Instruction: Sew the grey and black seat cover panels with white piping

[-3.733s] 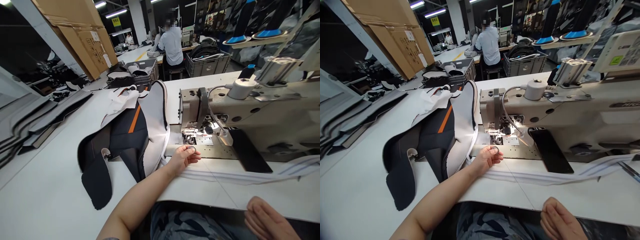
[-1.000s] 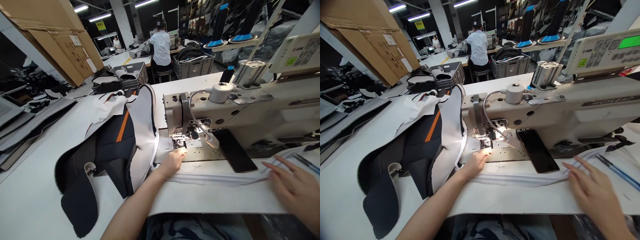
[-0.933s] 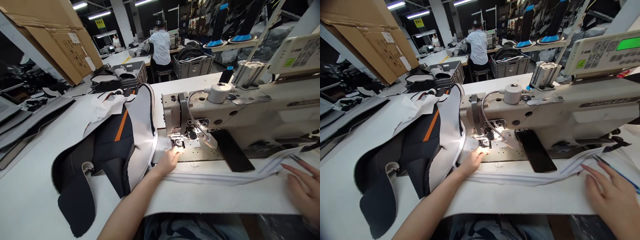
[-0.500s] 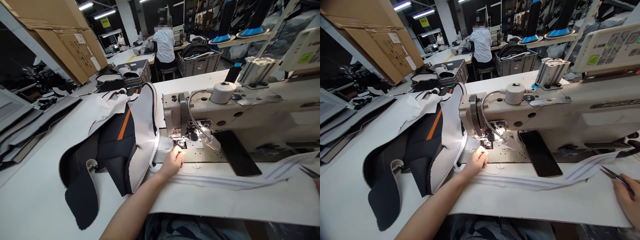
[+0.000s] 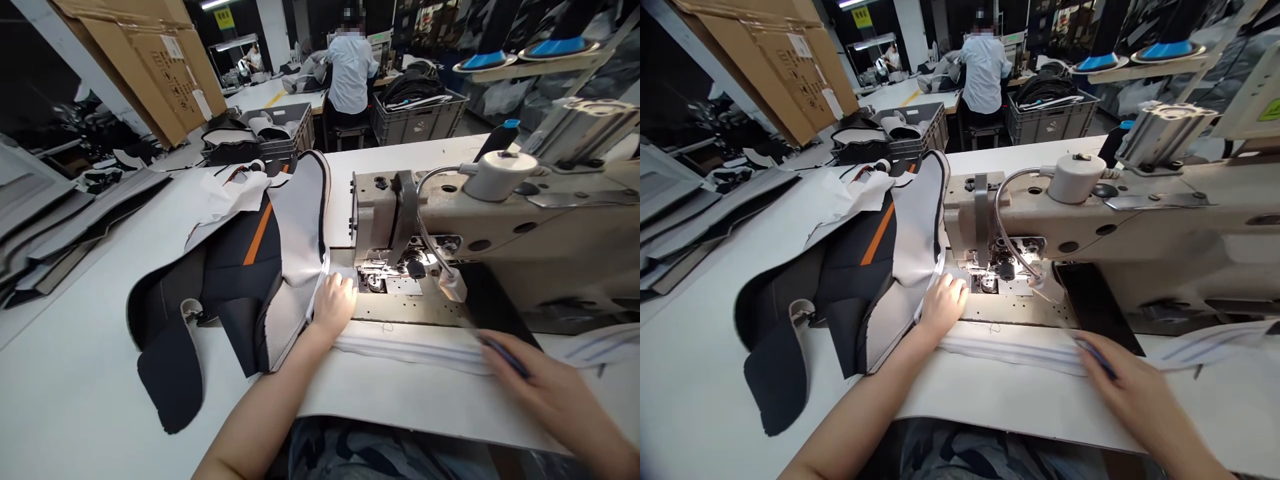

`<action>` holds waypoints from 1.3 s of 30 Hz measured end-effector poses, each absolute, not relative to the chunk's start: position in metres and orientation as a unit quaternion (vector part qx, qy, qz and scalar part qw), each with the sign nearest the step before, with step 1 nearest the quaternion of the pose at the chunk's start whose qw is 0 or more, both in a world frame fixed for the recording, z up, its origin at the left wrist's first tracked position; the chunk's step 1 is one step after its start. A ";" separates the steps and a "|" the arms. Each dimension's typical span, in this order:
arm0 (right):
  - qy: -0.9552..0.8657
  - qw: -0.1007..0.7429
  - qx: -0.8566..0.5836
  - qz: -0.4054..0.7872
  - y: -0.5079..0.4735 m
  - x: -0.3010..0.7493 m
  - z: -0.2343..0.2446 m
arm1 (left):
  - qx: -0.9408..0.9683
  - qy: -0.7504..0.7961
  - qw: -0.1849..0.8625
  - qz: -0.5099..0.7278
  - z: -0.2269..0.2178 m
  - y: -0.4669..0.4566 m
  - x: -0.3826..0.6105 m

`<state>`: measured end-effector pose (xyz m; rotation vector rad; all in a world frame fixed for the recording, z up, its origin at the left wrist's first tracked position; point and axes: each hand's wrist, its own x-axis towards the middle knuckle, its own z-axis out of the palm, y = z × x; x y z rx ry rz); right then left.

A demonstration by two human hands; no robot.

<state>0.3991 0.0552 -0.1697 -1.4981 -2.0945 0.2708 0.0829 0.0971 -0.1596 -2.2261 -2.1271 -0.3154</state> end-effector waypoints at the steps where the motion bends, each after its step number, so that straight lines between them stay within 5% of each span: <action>1: -0.807 0.252 -0.516 0.142 0.061 0.377 -0.170 | -0.719 -0.687 0.039 -0.100 -0.159 0.098 0.082; 8: -0.850 0.173 -0.490 0.083 0.104 0.273 -0.176 | -0.731 -0.672 0.051 -0.111 -0.166 0.101 0.075; 17: -0.860 0.147 -0.485 -0.062 0.106 0.272 -0.175 | -0.730 -0.664 0.020 -0.161 -0.175 0.107 0.074; 26: -0.858 0.056 -0.504 -0.088 0.105 0.263 -0.166 | -0.715 -0.668 -0.014 -0.204 -0.179 0.125 0.076; 39: -0.793 0.130 -0.593 -0.057 0.096 0.297 -0.163 | -0.718 -0.660 -0.028 -0.221 -0.179 0.128 0.071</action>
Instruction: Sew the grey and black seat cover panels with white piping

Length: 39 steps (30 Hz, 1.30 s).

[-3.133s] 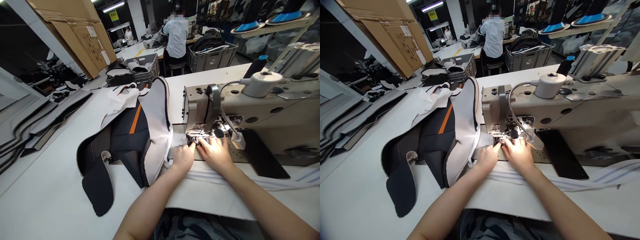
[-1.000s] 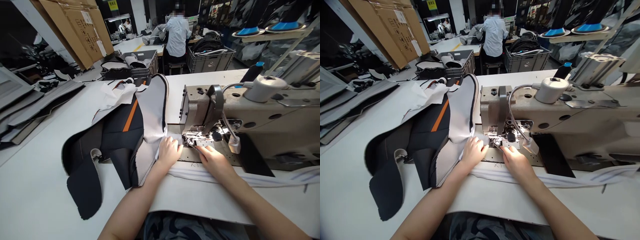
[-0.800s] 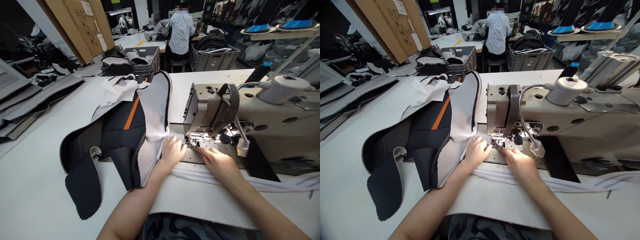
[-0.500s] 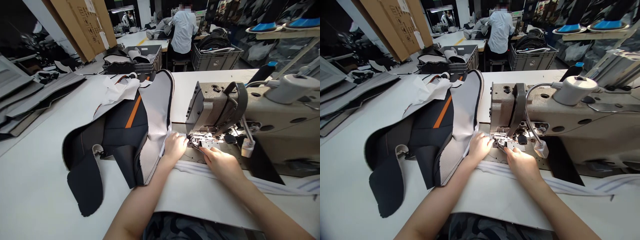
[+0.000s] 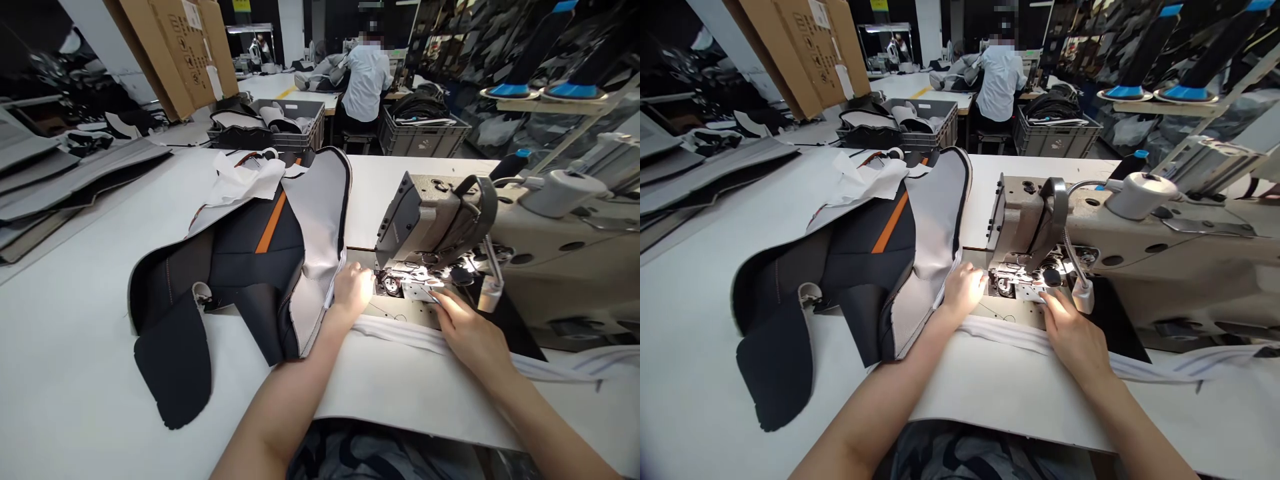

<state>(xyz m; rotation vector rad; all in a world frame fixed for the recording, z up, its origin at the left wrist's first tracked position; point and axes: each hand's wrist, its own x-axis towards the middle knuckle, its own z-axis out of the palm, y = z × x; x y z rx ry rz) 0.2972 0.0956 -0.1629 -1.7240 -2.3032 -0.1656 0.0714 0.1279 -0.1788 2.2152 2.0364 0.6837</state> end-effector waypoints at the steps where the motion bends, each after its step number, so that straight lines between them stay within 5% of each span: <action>1: -0.790 0.125 -0.598 -0.050 0.096 0.299 -0.163 | 0.720 0.657 0.029 0.223 -0.178 0.127 0.071; 24: -0.849 0.121 -0.507 -0.083 0.106 0.266 -0.165 | 0.733 0.644 0.020 0.218 -0.175 0.119 0.070; 39: -0.840 -0.002 -0.538 -0.072 0.104 0.251 -0.144 | 0.710 0.678 0.036 0.186 -0.179 0.143 0.059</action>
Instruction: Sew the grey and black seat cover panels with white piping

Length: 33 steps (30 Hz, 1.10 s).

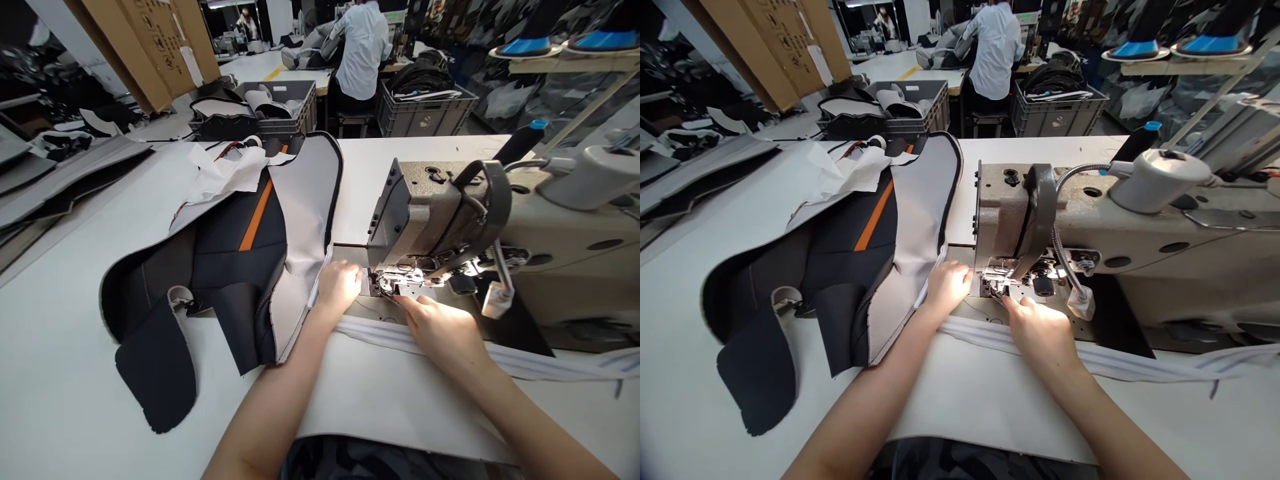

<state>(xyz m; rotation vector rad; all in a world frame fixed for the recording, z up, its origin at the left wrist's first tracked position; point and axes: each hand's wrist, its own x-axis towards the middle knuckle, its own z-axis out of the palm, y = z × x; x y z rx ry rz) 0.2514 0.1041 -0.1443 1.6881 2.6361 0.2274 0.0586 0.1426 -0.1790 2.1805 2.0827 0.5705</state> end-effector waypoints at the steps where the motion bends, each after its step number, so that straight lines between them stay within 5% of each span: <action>1: 0.839 0.003 0.539 0.072 0.103 0.251 -0.145 | 0.704 0.685 0.035 0.184 -0.179 0.143 0.059; 10: 0.800 -0.115 0.586 0.059 0.091 0.278 -0.162 | 0.688 0.703 0.013 0.181 -0.175 0.141 0.060; 16: 0.756 -0.091 0.648 -0.028 0.097 0.287 -0.166 | 0.692 0.700 0.007 0.178 -0.174 0.140 0.060; 24: 0.760 -0.195 0.608 -0.117 0.101 0.291 -0.183 | 0.689 0.702 0.012 0.181 -0.175 0.140 0.059; 33: 0.810 -0.179 0.553 -0.085 0.095 0.278 -0.186 | 0.683 0.707 0.019 0.179 -0.172 0.141 0.059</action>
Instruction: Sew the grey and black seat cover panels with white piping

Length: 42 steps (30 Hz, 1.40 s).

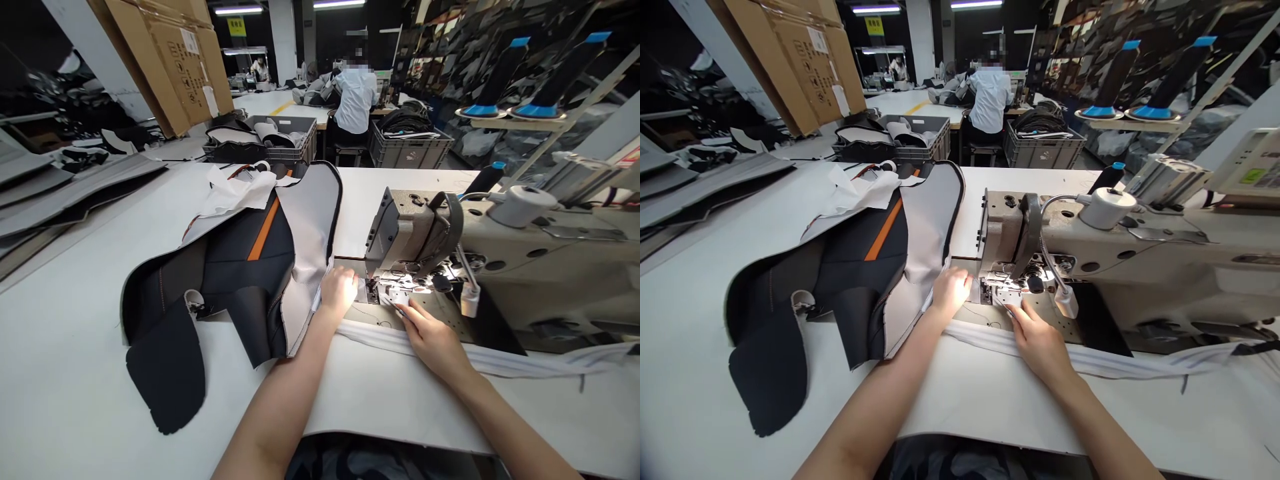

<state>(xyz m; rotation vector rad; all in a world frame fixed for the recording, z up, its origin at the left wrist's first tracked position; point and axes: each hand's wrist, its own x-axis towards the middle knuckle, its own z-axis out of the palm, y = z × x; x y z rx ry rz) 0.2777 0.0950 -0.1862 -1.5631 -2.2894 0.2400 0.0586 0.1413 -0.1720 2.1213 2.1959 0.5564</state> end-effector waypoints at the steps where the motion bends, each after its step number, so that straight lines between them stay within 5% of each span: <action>1: -0.812 0.175 -0.549 0.086 0.095 0.275 -0.185 | 0.683 0.708 0.020 0.179 -0.172 0.142 0.058; 12: -0.764 0.244 -0.545 0.245 0.097 0.264 -0.180 | 0.677 0.716 0.006 0.171 -0.169 0.142 0.056; 18: -0.580 0.357 -0.485 0.549 0.068 0.251 -0.164 | 0.678 0.716 -0.008 0.166 -0.166 0.139 0.054; 24: -0.182 0.347 -0.330 0.859 0.064 0.203 -0.153 | 0.680 0.714 -0.016 0.165 -0.169 0.139 0.053; 32: -0.025 0.331 -0.267 0.905 0.094 0.170 -0.143 | 0.684 0.710 -0.022 0.166 -0.171 0.141 0.052; 42: -0.134 0.404 -0.249 0.870 0.111 0.167 -0.164 | 0.684 0.710 -0.033 0.165 -0.171 0.141 0.052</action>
